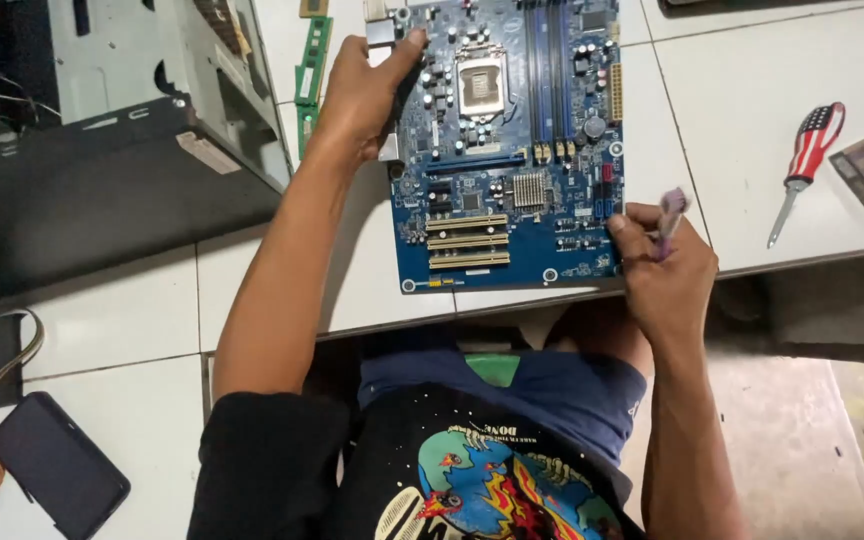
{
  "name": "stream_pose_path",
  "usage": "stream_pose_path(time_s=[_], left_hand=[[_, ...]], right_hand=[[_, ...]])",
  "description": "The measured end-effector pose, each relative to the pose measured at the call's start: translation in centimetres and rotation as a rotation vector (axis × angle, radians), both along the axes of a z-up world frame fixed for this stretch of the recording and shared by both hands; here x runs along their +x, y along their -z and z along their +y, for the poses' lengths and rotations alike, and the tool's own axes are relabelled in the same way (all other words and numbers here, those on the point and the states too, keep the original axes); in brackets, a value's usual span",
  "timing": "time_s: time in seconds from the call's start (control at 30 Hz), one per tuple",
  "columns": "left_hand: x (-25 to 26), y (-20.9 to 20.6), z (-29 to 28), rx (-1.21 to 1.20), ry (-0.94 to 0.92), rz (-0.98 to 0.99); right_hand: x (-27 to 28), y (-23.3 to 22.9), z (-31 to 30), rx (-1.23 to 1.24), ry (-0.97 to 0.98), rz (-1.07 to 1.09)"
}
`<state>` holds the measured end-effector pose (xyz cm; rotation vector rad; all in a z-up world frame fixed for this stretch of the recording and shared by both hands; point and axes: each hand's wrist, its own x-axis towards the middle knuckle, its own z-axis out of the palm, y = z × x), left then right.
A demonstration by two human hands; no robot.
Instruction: The person cleans a blue computer motherboard using a toothbrush and a screwdriver. They scrub various areas of the board, including the CPU socket and ports, and use the screwdriver to remove a metal bracket before continuing to clean.
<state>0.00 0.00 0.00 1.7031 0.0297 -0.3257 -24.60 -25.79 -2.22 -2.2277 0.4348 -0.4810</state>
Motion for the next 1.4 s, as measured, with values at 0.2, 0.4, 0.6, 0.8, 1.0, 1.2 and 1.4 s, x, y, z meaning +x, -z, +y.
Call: stream_pose_path(time_s=[0.2,0.4,0.6,0.8,1.0,1.2,1.4], left_hand=[[1.1,5.2,-0.1,0.590,-0.080,-0.232],[2.0,9.0,0.9,0.783,-0.106,-0.520],[1.3,8.6,1.0,0.789,-0.122,-0.543],[-8.9,2.6,0.5,0.569,0.119,-0.963],[-14.6,3.8,0.5,0.791,0.598,-0.864],[-15.5,4.8,-0.5,0.893,0.579,-0.721],[-15.5,4.4,-0.6,0.789,0.424,-0.859]], right_hand=[[0.3,2.7,-1.8,-0.245,-0.073,0.097],[0.2,2.4,1.2,-0.279,-0.005,-0.026],[0.3,2.7,1.8,-0.352,0.013,-0.003],[-2.7,-1.6,3.9,-0.240,-0.083,0.072],[-6.8,-0.3,6.8,-0.381,-0.090,0.237],[-4.3,1.0,9.1,-0.491,-0.151,0.049],[-5.1,0.3,9.8,-0.542,-0.145,0.172]])
